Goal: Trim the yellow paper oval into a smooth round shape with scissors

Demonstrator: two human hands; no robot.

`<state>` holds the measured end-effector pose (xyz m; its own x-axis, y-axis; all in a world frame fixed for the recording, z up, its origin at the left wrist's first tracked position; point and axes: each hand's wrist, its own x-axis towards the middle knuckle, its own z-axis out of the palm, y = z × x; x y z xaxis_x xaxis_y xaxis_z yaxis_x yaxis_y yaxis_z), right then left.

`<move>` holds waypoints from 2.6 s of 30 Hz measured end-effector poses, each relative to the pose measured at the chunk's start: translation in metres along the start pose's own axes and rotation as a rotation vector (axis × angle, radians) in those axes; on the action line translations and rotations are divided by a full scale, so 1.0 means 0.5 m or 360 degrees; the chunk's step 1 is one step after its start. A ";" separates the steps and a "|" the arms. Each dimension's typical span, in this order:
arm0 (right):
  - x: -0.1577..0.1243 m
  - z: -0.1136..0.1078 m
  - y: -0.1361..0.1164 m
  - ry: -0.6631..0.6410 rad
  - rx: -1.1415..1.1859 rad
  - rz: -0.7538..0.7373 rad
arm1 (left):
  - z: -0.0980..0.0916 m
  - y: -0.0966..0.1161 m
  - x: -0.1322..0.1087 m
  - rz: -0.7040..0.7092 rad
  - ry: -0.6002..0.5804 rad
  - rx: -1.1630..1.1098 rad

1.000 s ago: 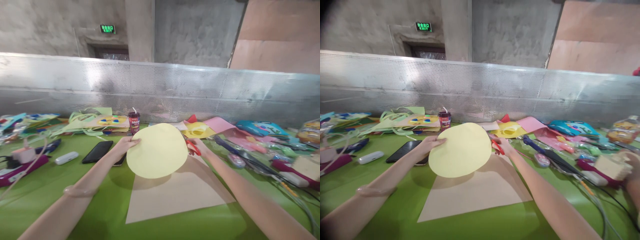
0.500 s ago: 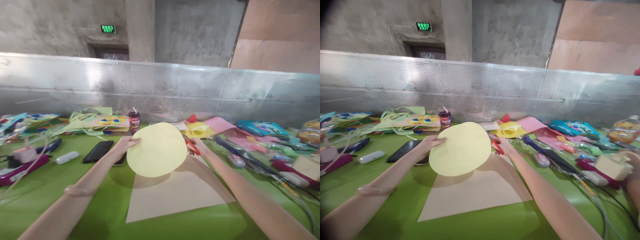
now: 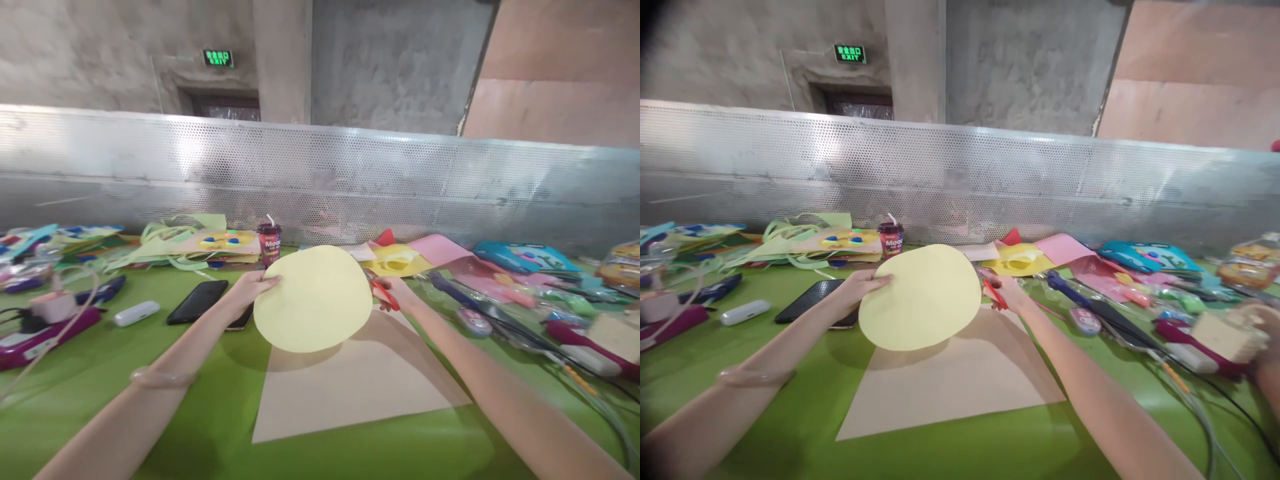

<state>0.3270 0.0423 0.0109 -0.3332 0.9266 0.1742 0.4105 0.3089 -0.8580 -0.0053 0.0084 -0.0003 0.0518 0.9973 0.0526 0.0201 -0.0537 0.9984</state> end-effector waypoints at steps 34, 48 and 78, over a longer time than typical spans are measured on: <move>-0.004 -0.011 0.000 -0.0136 -0.0050 -0.0119 | -0.002 0.003 -0.002 -0.0069 -0.0044 0.0028; -0.003 -0.005 0.005 -0.0080 -0.0036 -0.0079 | -0.001 0.005 -0.002 -0.0053 -0.0042 0.0025; -0.009 -0.009 -0.020 -0.0088 -0.0123 0.0057 | 0.001 0.010 -0.012 -0.0011 0.0005 0.0098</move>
<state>0.3280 0.0361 0.0211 -0.3626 0.9248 0.1156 0.4863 0.2936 -0.8230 -0.0049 0.0023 0.0045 0.0484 0.9978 0.0461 0.0818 -0.0500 0.9954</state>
